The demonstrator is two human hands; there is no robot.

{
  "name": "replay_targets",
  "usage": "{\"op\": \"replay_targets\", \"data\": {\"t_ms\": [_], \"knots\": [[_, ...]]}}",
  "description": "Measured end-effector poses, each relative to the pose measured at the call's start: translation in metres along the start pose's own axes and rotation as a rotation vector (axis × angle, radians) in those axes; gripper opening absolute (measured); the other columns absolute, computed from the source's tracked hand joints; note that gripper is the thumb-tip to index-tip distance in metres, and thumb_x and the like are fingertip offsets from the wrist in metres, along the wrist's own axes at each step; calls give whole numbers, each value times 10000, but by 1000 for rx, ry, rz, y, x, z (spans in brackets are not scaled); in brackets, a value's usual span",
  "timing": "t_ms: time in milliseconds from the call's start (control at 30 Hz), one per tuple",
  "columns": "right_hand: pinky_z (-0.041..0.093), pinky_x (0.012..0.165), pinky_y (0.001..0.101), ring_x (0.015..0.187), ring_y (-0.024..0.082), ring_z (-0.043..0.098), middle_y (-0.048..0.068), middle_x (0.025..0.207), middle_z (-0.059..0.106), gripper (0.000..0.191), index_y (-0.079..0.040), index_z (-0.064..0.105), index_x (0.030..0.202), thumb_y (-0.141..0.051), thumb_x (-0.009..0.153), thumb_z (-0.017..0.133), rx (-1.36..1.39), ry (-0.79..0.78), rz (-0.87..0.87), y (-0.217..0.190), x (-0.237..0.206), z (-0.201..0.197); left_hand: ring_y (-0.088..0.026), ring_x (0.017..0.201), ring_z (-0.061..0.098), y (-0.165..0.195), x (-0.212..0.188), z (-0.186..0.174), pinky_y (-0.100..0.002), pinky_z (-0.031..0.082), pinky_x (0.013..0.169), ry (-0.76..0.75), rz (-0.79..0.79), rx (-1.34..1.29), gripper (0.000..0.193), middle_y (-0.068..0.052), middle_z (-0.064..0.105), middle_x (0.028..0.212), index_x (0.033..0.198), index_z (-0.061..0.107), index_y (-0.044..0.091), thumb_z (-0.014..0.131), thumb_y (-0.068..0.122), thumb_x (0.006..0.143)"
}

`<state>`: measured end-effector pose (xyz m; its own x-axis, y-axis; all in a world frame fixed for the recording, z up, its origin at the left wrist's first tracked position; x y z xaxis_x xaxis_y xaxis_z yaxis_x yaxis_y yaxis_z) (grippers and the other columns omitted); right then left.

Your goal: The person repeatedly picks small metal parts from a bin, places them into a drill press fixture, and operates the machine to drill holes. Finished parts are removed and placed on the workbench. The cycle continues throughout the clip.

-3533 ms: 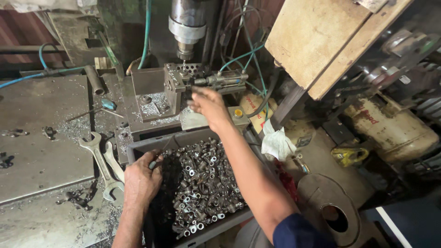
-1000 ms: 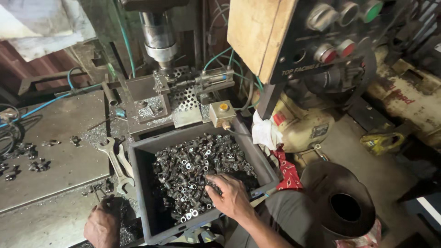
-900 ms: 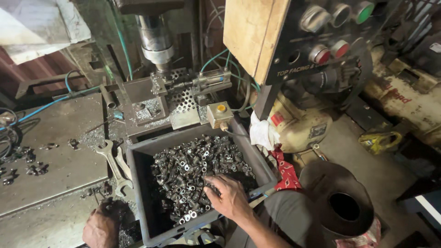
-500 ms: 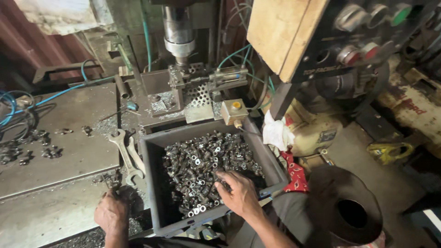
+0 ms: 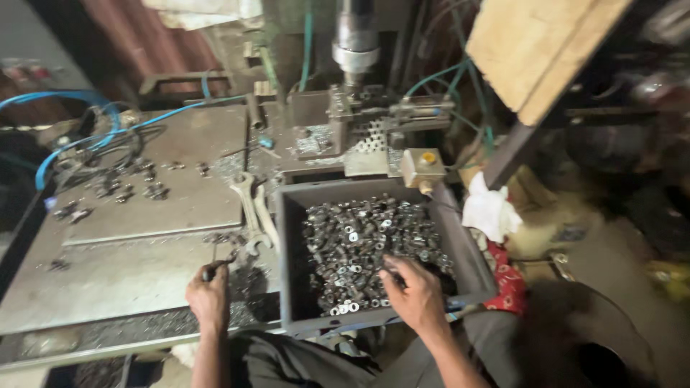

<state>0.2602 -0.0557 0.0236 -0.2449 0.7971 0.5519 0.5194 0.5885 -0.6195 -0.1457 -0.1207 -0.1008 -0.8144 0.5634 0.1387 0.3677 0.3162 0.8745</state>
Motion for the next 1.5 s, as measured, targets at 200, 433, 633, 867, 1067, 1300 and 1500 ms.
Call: {"op": "replay_targets", "data": {"t_ms": [200, 433, 633, 867, 1067, 1300, 1500], "knots": [[600, 783, 348, 919, 252, 777, 129, 1052, 774, 315, -62, 728, 1169, -182, 878, 753, 17, -15, 10, 7, -4, 8, -126, 558, 450, 51, -52, -24, -329, 360, 507, -65, -90, -370, 245, -55, 596, 659, 1075, 808, 48, 739, 188, 887], [572, 871, 373, 1002, 256, 743, 146, 1133, 748, 435, -61, 675, 1299, -204, 894, 745, 10, -67, -23, 7, -6, 10, -265, 887, 770, 153, -119, 12, -352, 582, 826, -360, 295, -250, 222, -145, 784, 946, 999, 792, 87, 724, 179, 809], [568, 875, 380, 1086, 288, 709, 165, 1255, 692, 530, -76, 635, 1347, -131, 824, 704, 70, -160, -121, 5, -6, 10, -351, 922, 741, 189, -159, 64, -409, 587, 854, -600, 508, -194, 287, -209, 751, 978, 1009, 782, 81, 719, 237, 776], [580, 834, 382, 1017, 305, 726, 104, 1160, 738, 364, -113, 711, 1202, -168, 843, 734, -76, -226, -109, 12, -9, 18, -334, 916, 755, 179, -155, 81, -397, 590, 860, -607, 427, -221, 283, -204, 753, 962, 1020, 787, 87, 721, 264, 810], [585, 650, 318, 724, 182, 750, 124, 962, 776, 369, -117, 723, 1234, -254, 894, 765, -62, -314, 195, 41, -16, 25, -304, 855, 766, 176, -152, 78, -392, 580, 796, -659, 232, -228, 270, -204, 747, 909, 1105, 768, 98, 700, 283, 920], [532, 834, 199, 961, 73, 664, 53, 1109, 719, 385, 20, 626, 1346, 21, 966, 689, 761, -60, 307, 101, -23, 24, -406, 958, 713, 186, -159, 70, -445, 562, 827, -553, 381, -251, 350, -234, 722, 991, 1264, 698, 92, 648, 200, 934], [559, 890, 235, 1016, 111, 682, 64, 1101, 711, 264, 18, 601, 1216, 90, 977, 686, 964, 48, 319, 120, -24, 25, -429, 966, 693, 191, -161, 71, -482, 554, 869, -519, 467, -113, 368, -248, 716, 1034, 1261, 682, 79, 668, 164, 903]]}}
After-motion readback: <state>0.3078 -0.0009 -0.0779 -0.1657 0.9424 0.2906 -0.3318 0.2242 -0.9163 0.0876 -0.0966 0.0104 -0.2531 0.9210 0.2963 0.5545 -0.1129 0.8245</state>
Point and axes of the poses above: each hand's wrist, its own x-axis towards the middle knuckle, its own z-axis out of the palm, y = z × x, the point moved 4 cm from there along x, towards the middle knuckle
